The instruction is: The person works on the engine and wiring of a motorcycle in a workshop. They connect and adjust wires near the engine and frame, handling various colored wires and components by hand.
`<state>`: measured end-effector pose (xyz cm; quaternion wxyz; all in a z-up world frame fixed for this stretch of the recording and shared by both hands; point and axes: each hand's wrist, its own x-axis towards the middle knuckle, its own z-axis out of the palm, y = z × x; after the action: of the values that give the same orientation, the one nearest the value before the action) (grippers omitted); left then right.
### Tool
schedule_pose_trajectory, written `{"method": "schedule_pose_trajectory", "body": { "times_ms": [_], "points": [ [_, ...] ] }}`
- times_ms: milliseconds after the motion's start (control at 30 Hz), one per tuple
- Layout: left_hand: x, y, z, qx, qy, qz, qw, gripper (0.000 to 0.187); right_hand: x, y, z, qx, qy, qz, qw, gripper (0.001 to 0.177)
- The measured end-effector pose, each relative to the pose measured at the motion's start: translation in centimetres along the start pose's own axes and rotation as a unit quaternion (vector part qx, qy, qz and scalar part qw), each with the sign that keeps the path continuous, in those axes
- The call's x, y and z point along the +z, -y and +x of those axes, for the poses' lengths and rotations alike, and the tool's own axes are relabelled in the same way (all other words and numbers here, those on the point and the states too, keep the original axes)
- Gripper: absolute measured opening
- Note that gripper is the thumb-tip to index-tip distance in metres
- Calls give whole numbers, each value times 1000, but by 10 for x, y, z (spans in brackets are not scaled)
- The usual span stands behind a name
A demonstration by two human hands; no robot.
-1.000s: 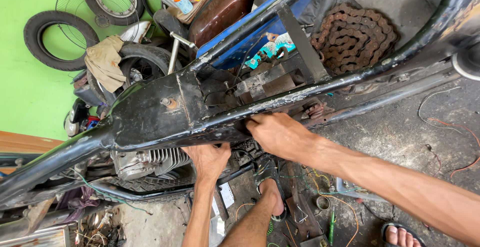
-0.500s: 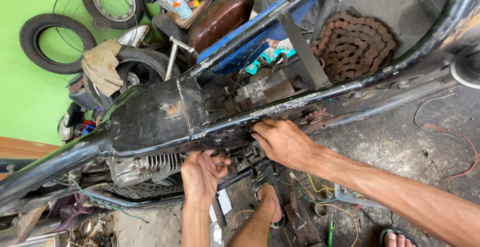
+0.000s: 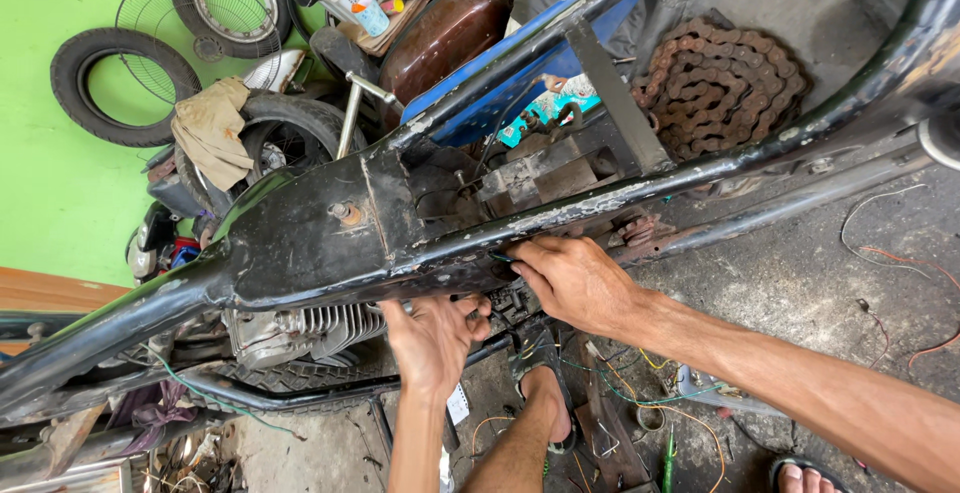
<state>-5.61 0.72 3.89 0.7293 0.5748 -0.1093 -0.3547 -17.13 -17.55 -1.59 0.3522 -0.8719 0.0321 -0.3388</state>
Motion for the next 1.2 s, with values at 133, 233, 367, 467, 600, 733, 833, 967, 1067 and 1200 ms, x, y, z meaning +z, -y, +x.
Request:
{"method": "schedule_pose_trajectory", "body": {
  "times_ms": [133,233,367,467,600,733,833,967,1067,1200],
  "points": [
    [6,-1,3,8,63,-6,998,93,-1,3,-1,-1,-11,27,1000,16],
    [-2,10,8,14,61,24,998,102,1,5,2,3,-10,36,999,19],
    [5,9,9,36,39,59,997,119,2,11,4,79,11,68,994,20],
    [8,7,7,49,49,38,997,117,0,15,4,69,6,30,997,19],
    [-7,28,13,77,59,-17,995,98,-18,35,12,35,37,-102,993,22],
    [8,14,1,72,86,-41,993,94,4,16,8,16,99,-189,977,27],
    [6,13,1,50,64,-13,997,104,3,11,3,27,-4,-112,993,11],
    [0,16,3,64,67,-24,995,96,8,6,2,-62,-30,-120,990,6],
    [-1,23,5,75,65,-37,994,91,15,5,4,-59,22,-165,984,14],
    [13,19,-1,70,28,-21,997,94,11,9,7,-37,78,-163,983,22]
  ]
}}
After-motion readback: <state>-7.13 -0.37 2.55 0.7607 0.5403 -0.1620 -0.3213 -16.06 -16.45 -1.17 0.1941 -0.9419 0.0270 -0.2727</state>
